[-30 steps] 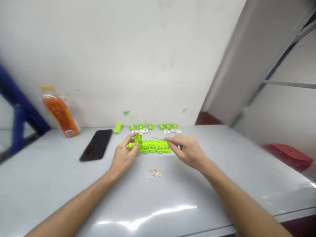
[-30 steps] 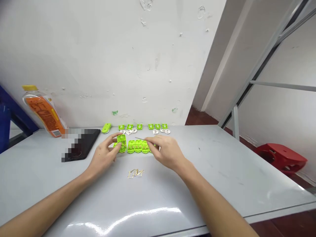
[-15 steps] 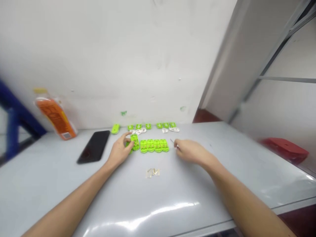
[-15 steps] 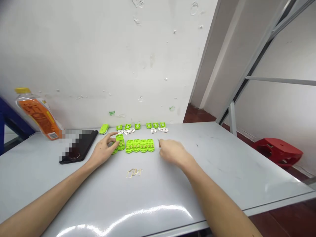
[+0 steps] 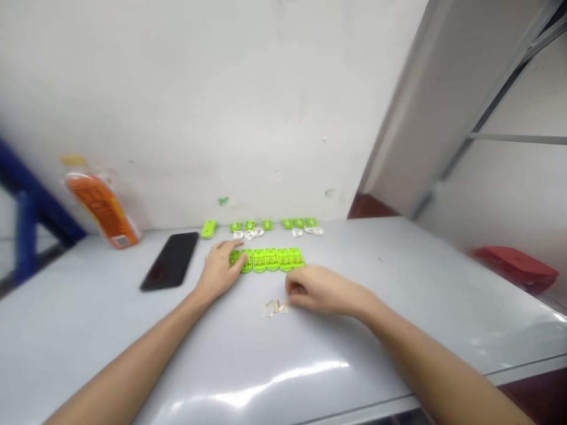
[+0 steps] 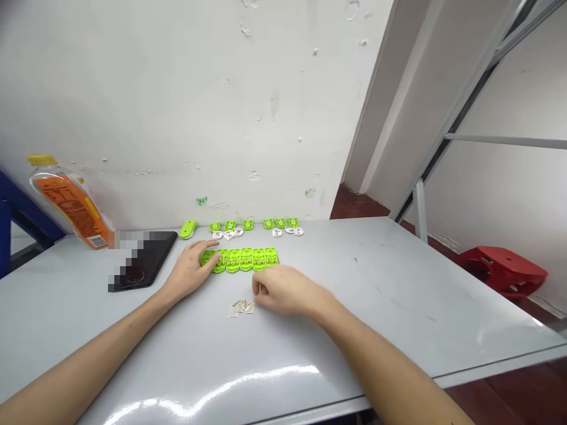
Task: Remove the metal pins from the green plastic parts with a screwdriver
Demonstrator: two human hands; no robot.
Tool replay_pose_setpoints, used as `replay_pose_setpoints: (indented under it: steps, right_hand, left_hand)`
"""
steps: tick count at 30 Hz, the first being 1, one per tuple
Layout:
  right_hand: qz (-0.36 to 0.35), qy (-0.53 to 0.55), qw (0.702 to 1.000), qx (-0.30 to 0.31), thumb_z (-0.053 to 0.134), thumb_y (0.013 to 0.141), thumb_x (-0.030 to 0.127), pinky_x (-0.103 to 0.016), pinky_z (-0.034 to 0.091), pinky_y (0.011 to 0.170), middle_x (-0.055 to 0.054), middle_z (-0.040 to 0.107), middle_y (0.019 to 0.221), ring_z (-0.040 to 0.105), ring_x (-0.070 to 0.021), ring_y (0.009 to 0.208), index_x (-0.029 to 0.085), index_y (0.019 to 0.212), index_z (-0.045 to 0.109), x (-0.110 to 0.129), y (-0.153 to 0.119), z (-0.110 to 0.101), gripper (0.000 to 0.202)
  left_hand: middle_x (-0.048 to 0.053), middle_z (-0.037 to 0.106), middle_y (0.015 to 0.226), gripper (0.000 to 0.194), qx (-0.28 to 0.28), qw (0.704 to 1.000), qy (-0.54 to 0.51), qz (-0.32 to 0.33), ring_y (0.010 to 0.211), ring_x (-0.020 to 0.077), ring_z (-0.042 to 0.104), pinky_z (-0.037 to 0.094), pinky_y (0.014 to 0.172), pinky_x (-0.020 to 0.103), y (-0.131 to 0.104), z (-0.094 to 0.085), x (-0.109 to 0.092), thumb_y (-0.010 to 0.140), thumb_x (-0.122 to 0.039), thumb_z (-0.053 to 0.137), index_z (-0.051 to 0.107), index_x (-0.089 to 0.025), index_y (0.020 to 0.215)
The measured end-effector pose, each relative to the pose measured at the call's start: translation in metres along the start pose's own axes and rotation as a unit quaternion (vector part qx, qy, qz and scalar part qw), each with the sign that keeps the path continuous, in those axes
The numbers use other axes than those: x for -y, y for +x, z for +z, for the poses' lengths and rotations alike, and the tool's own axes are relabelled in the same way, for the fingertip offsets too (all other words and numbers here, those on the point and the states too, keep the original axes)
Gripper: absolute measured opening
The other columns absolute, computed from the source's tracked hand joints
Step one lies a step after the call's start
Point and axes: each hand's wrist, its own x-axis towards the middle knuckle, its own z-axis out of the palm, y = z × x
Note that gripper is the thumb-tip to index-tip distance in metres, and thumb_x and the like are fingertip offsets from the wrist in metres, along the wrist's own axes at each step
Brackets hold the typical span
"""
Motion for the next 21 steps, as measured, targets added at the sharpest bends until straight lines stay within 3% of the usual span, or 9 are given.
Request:
replay_pose_setpoints:
  steps: [3, 8, 11, 15, 21]
  right_hand:
    - [-0.057, 0.041, 0.997, 0.029, 0.057, 0.075, 0.029, -0.023, 0.032, 0.054, 0.0, 0.063, 0.077, 0.052, -0.0124, 0.065, 0.02, 0.08, 0.061, 0.005, -0.001, 0.005, 0.01]
    - [-0.063, 0.035, 0.997, 0.021, 0.059, 0.074, 0.031, -0.023, 0.033, 0.055, 0.001, 0.062, 0.075, 0.051, -0.0117, 0.064, 0.019, 0.076, 0.061, 0.007, 0.0, 0.01, 0.012]
    - [-0.066, 0.026, 0.997, 0.024, 0.055, 0.076, 0.025, -0.023, 0.033, 0.056, 0.001, 0.062, 0.074, 0.051, -0.0116, 0.064, 0.019, 0.074, 0.06, 0.006, 0.002, 0.014, 0.009]
    - [-0.06, 0.01, 0.997, 0.038, 0.051, 0.079, 0.024, -0.024, 0.034, 0.056, -0.001, 0.063, 0.074, 0.051, -0.0126, 0.063, 0.018, 0.073, 0.06, 0.007, 0.0, 0.014, 0.012]
    - [-0.075, 0.068, 0.995, -0.003, 0.047, 0.084, 0.024, -0.027, 0.041, 0.065, -0.004, 0.062, 0.085, 0.053, -0.0147, 0.074, 0.018, 0.083, 0.059, 0.01, -0.011, -0.007, 0.013]
  left_hand:
    - [0.007, 0.053, 0.127, 0.044, 0.019, 0.997, 0.037, 0.063, 0.125, 0.0301, 0.034, 0.03, 0.096, 0.049, -0.004, -0.001, -0.008, 0.082, -0.044, 0.046, 0.053, -0.023, 0.12]
    - [0.008, 0.045, 0.136, 0.058, 0.101, 0.974, 0.11, 0.172, 0.133, 0.0327, 0.017, 0.023, 0.098, 0.051, -0.008, -0.004, -0.015, 0.082, -0.049, 0.043, 0.038, -0.024, 0.134]
    - [0.007, 0.049, 0.132, 0.055, 0.127, 0.968, 0.111, 0.185, 0.133, 0.0331, 0.016, 0.023, 0.098, 0.051, -0.009, -0.006, -0.018, 0.084, -0.046, 0.042, 0.037, -0.024, 0.134]
    - [0.006, 0.049, 0.132, 0.054, 0.121, 0.968, 0.104, 0.196, 0.132, 0.0318, 0.02, 0.024, 0.098, 0.049, -0.01, -0.008, -0.02, 0.082, -0.045, 0.045, 0.039, -0.025, 0.132]
    - [0.009, 0.051, 0.129, 0.057, 0.117, 0.97, 0.076, 0.201, 0.131, 0.0321, 0.023, 0.026, 0.097, 0.048, -0.011, -0.006, -0.02, 0.08, -0.046, 0.049, 0.04, -0.022, 0.131]
